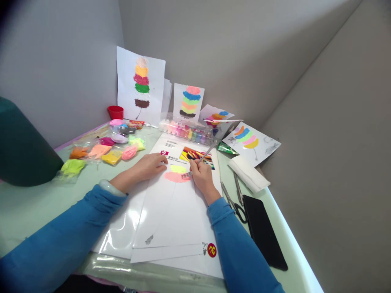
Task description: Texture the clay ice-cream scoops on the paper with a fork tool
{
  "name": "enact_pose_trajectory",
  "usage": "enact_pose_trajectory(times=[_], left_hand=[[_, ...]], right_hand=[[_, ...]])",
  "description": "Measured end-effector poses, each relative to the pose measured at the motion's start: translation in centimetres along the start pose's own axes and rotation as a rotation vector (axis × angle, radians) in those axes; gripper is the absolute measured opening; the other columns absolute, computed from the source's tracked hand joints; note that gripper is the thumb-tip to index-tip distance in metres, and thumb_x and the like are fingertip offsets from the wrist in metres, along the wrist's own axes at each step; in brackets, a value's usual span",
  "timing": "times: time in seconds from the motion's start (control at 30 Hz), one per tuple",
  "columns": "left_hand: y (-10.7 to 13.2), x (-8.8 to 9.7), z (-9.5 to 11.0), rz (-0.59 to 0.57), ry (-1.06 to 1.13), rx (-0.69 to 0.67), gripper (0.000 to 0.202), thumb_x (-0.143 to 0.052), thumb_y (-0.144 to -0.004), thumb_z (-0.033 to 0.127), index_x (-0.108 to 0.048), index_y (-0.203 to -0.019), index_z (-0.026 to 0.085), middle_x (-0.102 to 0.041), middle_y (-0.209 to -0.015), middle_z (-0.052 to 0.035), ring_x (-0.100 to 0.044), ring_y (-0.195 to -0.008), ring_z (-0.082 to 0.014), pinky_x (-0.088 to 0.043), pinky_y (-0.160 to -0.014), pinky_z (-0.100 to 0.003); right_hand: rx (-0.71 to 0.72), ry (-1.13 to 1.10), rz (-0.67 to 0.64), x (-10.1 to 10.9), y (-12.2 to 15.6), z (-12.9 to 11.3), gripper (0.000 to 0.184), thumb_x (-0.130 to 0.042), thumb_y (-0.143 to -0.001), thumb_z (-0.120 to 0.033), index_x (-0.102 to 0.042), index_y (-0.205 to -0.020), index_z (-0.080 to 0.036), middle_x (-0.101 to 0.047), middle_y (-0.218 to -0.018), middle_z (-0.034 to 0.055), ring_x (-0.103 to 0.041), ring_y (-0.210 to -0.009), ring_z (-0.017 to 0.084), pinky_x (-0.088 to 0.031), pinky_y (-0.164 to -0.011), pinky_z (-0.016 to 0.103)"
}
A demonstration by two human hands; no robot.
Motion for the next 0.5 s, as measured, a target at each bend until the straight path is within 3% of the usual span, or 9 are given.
enact_pose_trajectory(times=[0.5], left_hand=[[0.06, 0.01, 0.08, -0.010, -0.001, -0.003, 0.027, -0.044, -0.079, 0.024, -0.063, -0.098, 0.018, -0.067, -0.100, -0.0078, -0.060, -0.093, -0.0225, -0.044, -0.080, -0.032]], right_hand=[[-0.026, 0.043, 0.036, 0.40, 0.01, -0.08, 0.040, -0.047, -0.084, -0.041, -0.051, -0.051, -0.019, -0.052, -0.051, -0.0016, -0.052, -0.054, 0.013, -0.036, -0.058, 0.026]])
Point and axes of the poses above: each hand's wrist, its own y-axis away from the middle knuckle, its own x-axis out of the back of the hand, z = x × y, the point moved 9 cm from there along -y, towards the middle knuckle
